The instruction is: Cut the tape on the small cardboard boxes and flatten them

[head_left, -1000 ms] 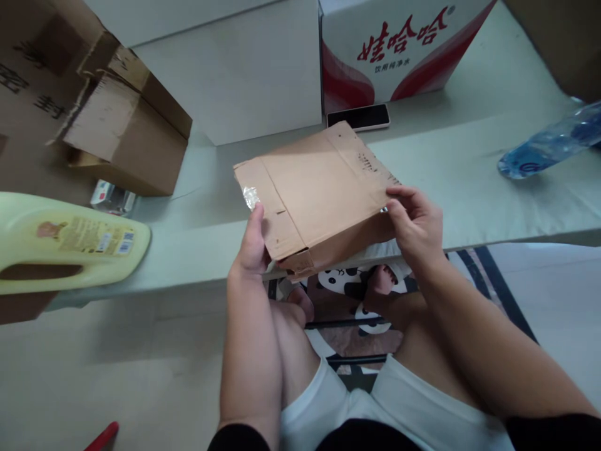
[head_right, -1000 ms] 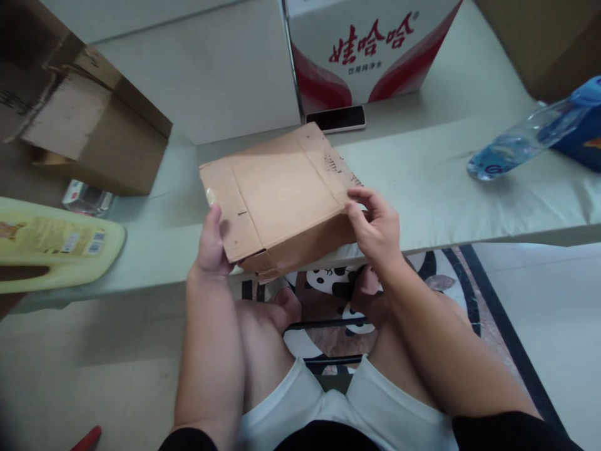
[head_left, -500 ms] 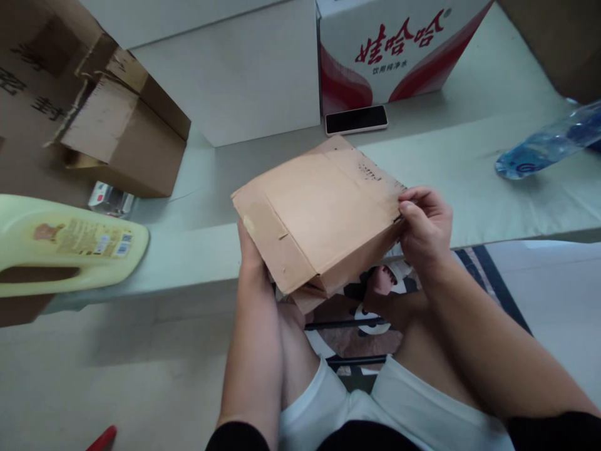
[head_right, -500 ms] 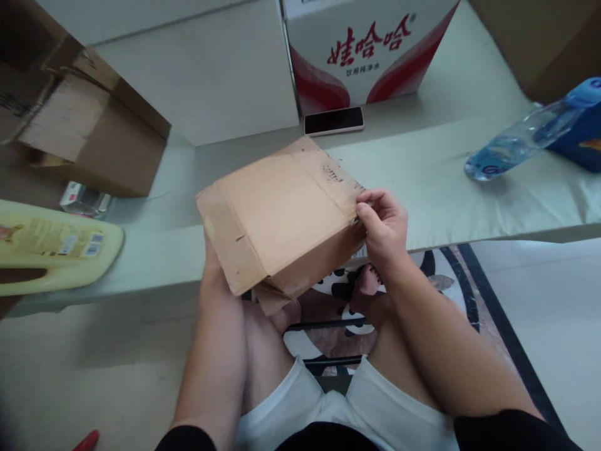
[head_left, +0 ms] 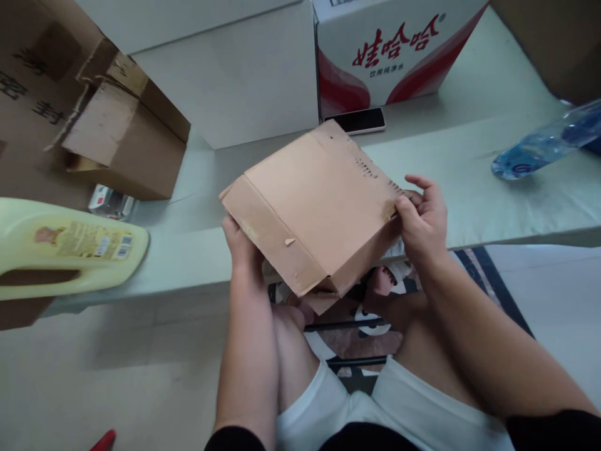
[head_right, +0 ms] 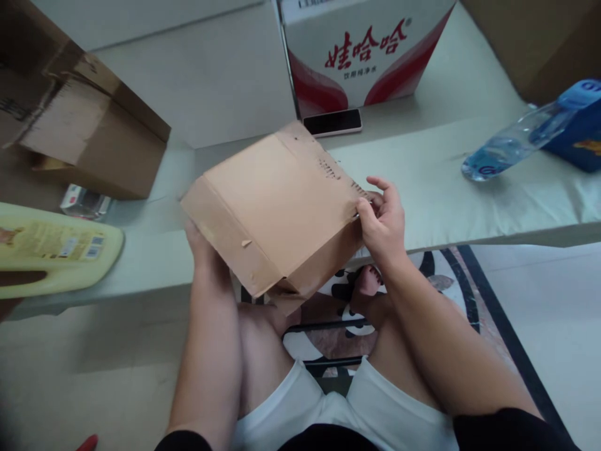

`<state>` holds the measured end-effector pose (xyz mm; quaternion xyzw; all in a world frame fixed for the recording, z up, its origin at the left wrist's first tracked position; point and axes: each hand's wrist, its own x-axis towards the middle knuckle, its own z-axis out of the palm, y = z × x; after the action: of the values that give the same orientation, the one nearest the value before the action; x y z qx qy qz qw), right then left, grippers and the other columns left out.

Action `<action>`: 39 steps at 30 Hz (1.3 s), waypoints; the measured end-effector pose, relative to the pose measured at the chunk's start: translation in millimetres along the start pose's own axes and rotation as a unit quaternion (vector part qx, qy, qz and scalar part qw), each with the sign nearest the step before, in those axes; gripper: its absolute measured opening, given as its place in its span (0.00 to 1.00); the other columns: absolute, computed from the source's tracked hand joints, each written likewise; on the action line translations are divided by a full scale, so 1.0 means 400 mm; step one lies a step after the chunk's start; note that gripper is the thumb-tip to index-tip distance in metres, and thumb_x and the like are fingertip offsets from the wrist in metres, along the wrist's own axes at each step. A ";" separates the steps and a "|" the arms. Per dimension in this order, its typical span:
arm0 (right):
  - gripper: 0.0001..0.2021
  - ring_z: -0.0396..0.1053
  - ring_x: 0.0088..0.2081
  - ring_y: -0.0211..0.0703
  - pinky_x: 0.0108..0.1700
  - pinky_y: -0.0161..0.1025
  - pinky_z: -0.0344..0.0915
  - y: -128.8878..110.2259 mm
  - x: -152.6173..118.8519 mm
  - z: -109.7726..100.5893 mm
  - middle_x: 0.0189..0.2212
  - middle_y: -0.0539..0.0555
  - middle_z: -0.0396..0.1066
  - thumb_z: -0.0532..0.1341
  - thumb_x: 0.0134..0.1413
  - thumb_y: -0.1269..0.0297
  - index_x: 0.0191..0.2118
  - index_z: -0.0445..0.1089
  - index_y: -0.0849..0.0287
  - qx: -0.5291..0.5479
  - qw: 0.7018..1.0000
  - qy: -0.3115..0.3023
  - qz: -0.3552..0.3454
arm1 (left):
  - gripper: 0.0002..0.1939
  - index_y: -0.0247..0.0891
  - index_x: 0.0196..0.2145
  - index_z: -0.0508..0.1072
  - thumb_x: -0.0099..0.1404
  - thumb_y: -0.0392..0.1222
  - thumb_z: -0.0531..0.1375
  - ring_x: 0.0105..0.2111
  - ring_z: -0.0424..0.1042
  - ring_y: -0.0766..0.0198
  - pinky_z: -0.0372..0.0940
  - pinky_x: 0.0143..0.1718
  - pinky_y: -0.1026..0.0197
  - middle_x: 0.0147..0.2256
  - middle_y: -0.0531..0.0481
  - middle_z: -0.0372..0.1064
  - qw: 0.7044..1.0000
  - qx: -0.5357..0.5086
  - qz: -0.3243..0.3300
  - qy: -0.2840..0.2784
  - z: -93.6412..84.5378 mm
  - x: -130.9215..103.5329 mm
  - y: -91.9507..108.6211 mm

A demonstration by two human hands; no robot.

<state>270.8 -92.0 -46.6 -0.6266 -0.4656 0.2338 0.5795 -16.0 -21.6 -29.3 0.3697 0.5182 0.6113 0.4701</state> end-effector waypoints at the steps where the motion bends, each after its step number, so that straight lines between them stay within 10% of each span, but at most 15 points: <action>1: 0.18 0.73 0.36 0.45 0.40 0.46 0.71 -0.001 0.001 0.001 0.37 0.54 0.74 0.58 0.59 0.54 0.53 0.62 0.52 0.003 1.000 0.007 -0.007 | 0.15 0.39 0.29 0.69 0.60 0.54 0.62 0.33 0.71 0.64 0.64 0.35 0.59 0.25 0.55 0.70 1.000 -0.024 0.001 0.011 0.004 -0.004 0.009; 8: 0.17 0.70 0.56 0.52 0.59 0.57 0.67 0.044 0.015 0.008 0.53 0.59 0.71 0.61 0.58 0.55 0.51 0.63 0.52 0.001 1.000 -0.007 0.009 | 0.27 0.44 0.41 0.74 0.57 0.68 0.57 0.58 0.68 0.49 0.68 0.52 0.49 0.38 0.46 0.78 0.996 -0.076 -0.011 -0.037 0.012 0.000 0.034; 23: 0.20 0.66 0.60 0.60 0.64 0.64 0.59 0.051 0.015 0.022 0.56 0.63 0.70 0.61 0.53 0.57 0.50 0.73 0.57 -0.208 0.966 -0.147 -0.050 | 0.27 0.43 0.44 0.74 0.60 0.67 0.55 0.59 0.69 0.51 0.68 0.55 0.52 0.52 0.43 0.74 0.988 -0.138 -0.057 -0.046 0.013 0.004 0.032; 31: 0.23 0.63 0.62 0.62 0.65 0.64 0.59 0.060 0.005 0.028 0.60 0.64 0.64 0.62 0.52 0.57 0.54 0.73 0.57 -0.239 0.956 -0.161 -0.063 | 0.20 0.44 0.40 0.70 0.47 0.32 0.65 0.47 0.75 0.57 0.70 0.52 0.52 0.44 0.49 0.77 0.984 -0.134 -0.108 0.040 0.023 0.011 0.005; 39: 0.34 0.71 0.50 0.54 0.52 0.56 0.71 0.051 0.020 0.027 0.59 0.66 0.64 0.63 0.52 0.49 0.62 0.59 0.57 -0.069 0.996 -0.015 0.051 | 0.13 0.45 0.37 0.69 0.53 0.39 0.64 0.54 0.72 0.58 0.68 0.56 0.55 0.42 0.51 0.77 0.985 -0.156 -0.068 0.003 -0.001 0.031 0.002</action>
<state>271.9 -77.6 -66.3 -0.6843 -0.4566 0.2396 0.5157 -20.0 -10.0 -29.0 0.2537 0.4415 0.6524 0.5613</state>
